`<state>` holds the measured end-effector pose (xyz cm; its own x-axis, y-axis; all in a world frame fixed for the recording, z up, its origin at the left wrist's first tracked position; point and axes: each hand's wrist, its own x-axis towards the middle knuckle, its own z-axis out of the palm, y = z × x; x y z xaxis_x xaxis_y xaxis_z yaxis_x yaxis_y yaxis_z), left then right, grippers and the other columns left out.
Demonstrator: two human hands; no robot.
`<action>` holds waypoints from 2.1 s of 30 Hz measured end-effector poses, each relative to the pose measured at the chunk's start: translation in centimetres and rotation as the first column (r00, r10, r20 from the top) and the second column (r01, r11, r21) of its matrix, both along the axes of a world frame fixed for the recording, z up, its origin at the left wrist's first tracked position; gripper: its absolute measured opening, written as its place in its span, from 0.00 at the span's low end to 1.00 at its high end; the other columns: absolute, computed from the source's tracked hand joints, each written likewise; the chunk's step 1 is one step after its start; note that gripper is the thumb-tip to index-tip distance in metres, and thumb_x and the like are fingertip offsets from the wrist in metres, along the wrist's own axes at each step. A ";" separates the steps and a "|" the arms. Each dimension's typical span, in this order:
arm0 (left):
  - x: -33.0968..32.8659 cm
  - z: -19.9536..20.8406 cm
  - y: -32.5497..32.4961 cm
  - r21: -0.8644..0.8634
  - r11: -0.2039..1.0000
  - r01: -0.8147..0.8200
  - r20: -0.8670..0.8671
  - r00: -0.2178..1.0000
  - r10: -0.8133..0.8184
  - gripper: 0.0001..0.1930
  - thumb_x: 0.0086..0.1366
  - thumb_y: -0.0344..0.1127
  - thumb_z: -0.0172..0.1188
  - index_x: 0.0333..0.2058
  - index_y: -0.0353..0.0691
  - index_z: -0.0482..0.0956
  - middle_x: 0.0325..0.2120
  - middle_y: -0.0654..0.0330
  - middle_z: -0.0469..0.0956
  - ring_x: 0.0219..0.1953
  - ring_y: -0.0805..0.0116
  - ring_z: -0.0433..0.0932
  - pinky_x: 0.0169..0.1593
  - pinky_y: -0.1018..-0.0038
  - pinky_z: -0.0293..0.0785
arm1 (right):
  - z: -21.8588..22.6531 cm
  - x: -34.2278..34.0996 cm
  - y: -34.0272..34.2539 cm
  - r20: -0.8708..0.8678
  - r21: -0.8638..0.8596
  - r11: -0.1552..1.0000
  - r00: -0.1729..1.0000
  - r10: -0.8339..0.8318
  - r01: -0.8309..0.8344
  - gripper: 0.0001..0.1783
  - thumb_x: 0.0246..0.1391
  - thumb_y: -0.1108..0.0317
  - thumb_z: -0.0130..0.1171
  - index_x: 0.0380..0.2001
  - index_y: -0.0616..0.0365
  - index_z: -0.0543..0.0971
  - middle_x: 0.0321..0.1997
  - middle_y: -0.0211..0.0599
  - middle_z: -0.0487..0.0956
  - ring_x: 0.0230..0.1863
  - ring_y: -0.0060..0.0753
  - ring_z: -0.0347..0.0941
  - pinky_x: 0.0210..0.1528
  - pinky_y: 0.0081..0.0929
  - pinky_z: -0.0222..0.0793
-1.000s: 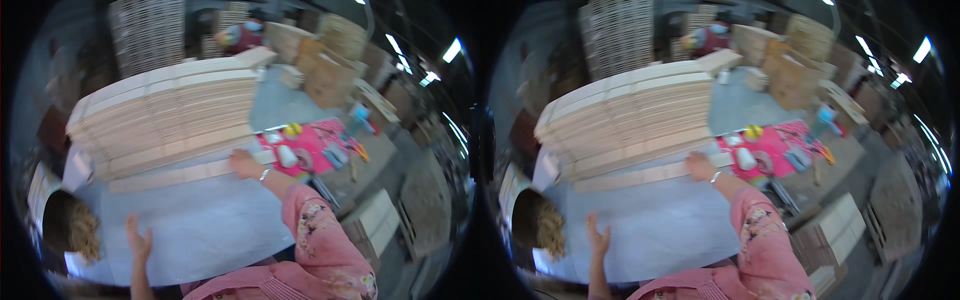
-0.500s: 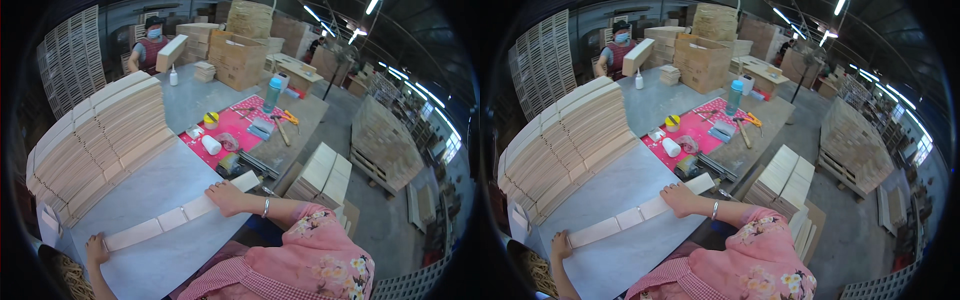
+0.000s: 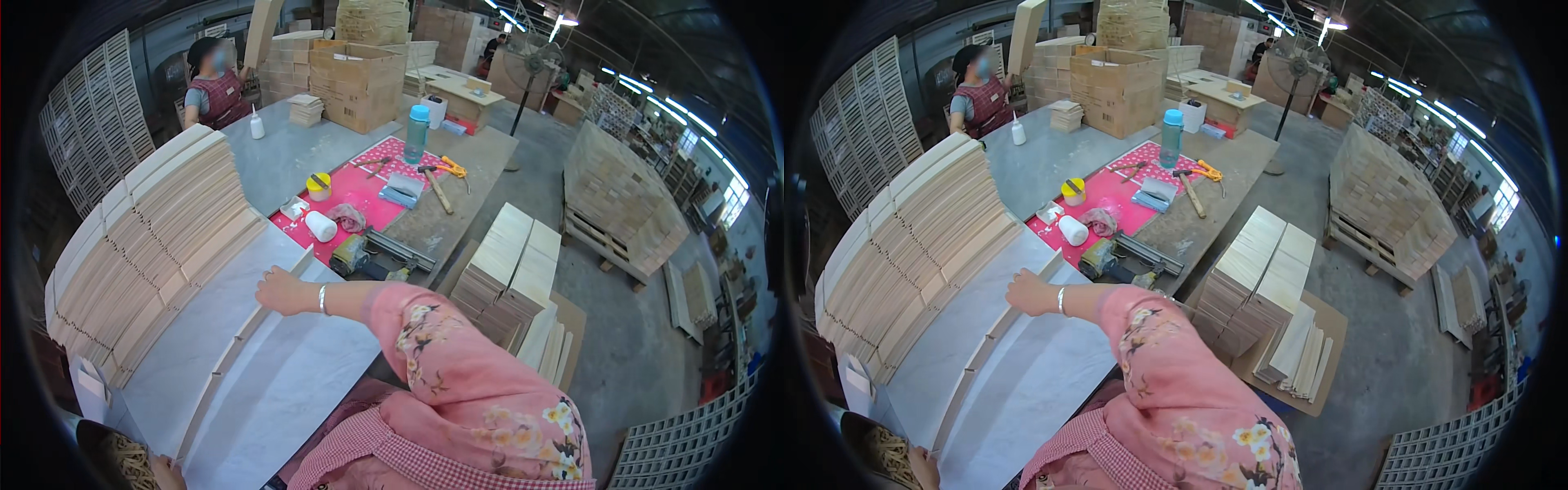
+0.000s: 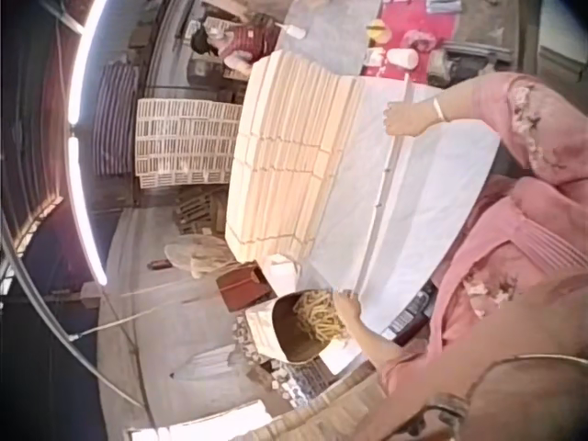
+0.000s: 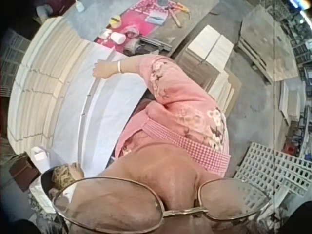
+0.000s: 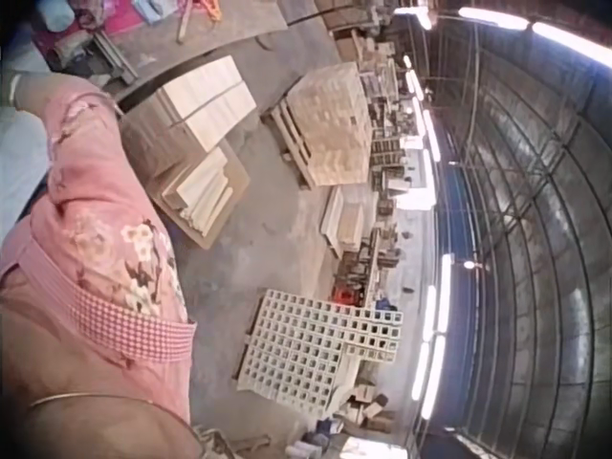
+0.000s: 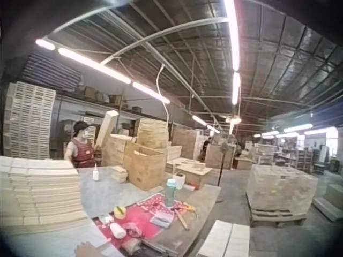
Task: Assembling wooden frames using glue and a pneumatic nail gun.
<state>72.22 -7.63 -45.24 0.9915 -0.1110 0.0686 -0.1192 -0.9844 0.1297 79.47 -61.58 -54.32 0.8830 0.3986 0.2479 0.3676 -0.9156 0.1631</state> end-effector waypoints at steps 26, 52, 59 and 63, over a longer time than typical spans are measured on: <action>3.2 -11.6 5.4 0.232 0.966 0.117 -0.133 0.987 -0.088 0.06 0.55 0.27 0.57 0.32 0.32 0.75 0.29 0.48 0.75 0.35 0.46 0.75 0.41 0.56 0.74 | 3.1 -5.6 -3.4 -0.400 0.187 0.982 0.912 0.092 -0.017 0.27 0.56 0.73 0.53 0.60 0.43 0.72 0.42 0.46 0.77 0.39 0.53 0.77 0.40 0.44 0.72; 3.4 -10.8 -3.9 -0.454 0.862 0.225 -0.093 0.950 -0.297 0.20 0.65 0.38 0.56 0.54 0.39 0.77 0.48 0.47 0.78 0.48 0.49 0.76 0.55 0.60 0.72 | 1.9 -5.5 16.2 -0.061 0.397 0.739 0.787 0.613 -0.545 0.10 0.43 0.62 0.70 0.24 0.53 0.79 0.29 0.34 0.71 0.33 0.41 0.70 0.37 0.37 0.67; 1.0 -11.4 -6.3 -0.670 0.721 -0.177 -0.225 0.974 0.029 0.17 0.64 0.36 0.56 0.50 0.37 0.80 0.42 0.54 0.83 0.38 0.58 0.78 0.47 0.68 0.75 | 0.6 -7.5 20.4 -0.070 0.416 0.724 0.775 0.628 -0.549 0.12 0.51 0.64 0.68 0.33 0.55 0.75 0.34 0.33 0.72 0.35 0.38 0.69 0.43 0.30 0.64; 0.6 -12.3 -7.1 -0.805 0.562 -0.188 -0.183 0.981 0.066 0.15 0.67 0.41 0.56 0.44 0.37 0.82 0.36 0.57 0.81 0.34 0.64 0.74 0.43 0.72 0.73 | -0.9 -8.5 20.9 -0.102 0.426 0.762 0.811 0.577 -0.489 0.13 0.52 0.64 0.67 0.35 0.56 0.74 0.34 0.34 0.74 0.34 0.37 0.71 0.41 0.31 0.66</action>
<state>72.79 -14.73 -57.57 0.9968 0.0591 -0.0535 0.0746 -0.4546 0.8876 70.92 -40.66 -55.21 0.6010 0.7396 0.3030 0.7979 -0.5335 -0.2806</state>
